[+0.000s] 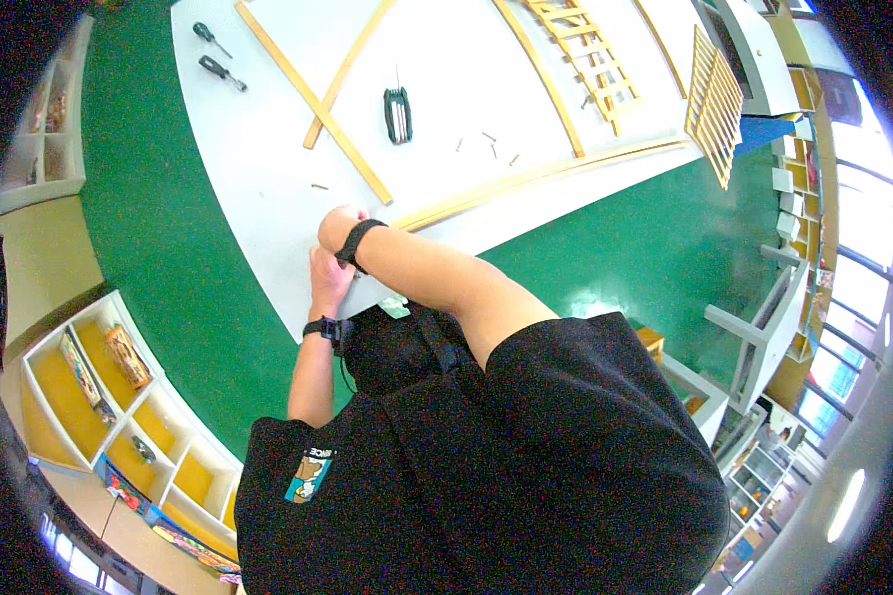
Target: Assembling a wooden structure by screwing pieces together on a table.
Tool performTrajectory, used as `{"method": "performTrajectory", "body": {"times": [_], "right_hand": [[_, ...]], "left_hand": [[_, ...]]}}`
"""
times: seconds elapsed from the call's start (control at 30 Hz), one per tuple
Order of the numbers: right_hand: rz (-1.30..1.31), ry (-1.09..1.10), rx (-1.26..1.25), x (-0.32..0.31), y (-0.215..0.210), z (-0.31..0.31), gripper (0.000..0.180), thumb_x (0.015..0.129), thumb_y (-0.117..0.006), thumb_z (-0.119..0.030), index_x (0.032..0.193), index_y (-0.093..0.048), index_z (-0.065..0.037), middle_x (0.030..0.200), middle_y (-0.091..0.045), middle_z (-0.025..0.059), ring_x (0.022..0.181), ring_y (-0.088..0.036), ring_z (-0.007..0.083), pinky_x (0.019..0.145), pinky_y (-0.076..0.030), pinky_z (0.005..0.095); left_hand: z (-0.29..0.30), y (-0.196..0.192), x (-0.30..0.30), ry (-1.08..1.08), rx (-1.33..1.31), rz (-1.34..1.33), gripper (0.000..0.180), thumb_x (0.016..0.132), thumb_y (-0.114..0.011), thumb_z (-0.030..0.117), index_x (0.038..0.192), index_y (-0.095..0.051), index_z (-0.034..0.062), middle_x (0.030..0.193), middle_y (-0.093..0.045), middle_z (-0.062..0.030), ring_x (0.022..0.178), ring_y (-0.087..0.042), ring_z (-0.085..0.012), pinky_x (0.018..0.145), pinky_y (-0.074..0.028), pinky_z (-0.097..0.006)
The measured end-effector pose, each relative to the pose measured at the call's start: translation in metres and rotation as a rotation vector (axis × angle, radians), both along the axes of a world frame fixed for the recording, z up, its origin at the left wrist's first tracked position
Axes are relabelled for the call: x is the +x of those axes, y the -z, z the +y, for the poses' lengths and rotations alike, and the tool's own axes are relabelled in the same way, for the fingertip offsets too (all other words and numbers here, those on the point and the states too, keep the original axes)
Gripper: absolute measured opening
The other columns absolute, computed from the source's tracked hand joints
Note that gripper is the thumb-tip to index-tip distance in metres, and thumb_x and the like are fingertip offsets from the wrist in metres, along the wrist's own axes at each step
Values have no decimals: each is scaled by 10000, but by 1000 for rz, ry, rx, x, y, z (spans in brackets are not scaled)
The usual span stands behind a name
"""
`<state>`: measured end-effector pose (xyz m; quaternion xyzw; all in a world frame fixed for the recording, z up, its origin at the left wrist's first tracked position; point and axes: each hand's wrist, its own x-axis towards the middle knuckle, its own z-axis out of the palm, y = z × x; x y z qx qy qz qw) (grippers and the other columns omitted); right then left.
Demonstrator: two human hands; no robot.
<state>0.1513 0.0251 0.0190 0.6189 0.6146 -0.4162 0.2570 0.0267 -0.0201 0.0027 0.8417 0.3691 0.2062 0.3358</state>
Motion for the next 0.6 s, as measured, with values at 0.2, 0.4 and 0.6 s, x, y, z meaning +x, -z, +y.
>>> {"method": "performTrajectory", "body": {"times": [0.2,0.4,0.6], "right_hand": [[211,-105,582,27,-40,-37,175,721,-632,-210,747,-695,-48,768,-668,177,754,-662,320,663,-530,423],[494,561,614,81,-79,-129,231,876,-531,-224,899,-620,-12,717,-624,154,675,-625,271,655,-492,367],[395,966,500,147,-88,-249,256,869,-532,-221,889,-632,14,697,-648,108,642,-622,178,644,-495,328]], "left_hand": [[-7,-11,-1,-60,-68,36,317,663,-773,179,873,-561,74,797,-597,-76,738,-550,-281,734,-406,-382],[-7,-26,-6,-15,-106,35,319,664,-768,179,894,-572,78,800,-587,-72,738,-571,-260,728,-429,-358],[-6,-18,-16,33,-93,6,274,678,-742,122,896,-589,59,839,-595,-94,763,-593,-263,708,-472,-360]]}}
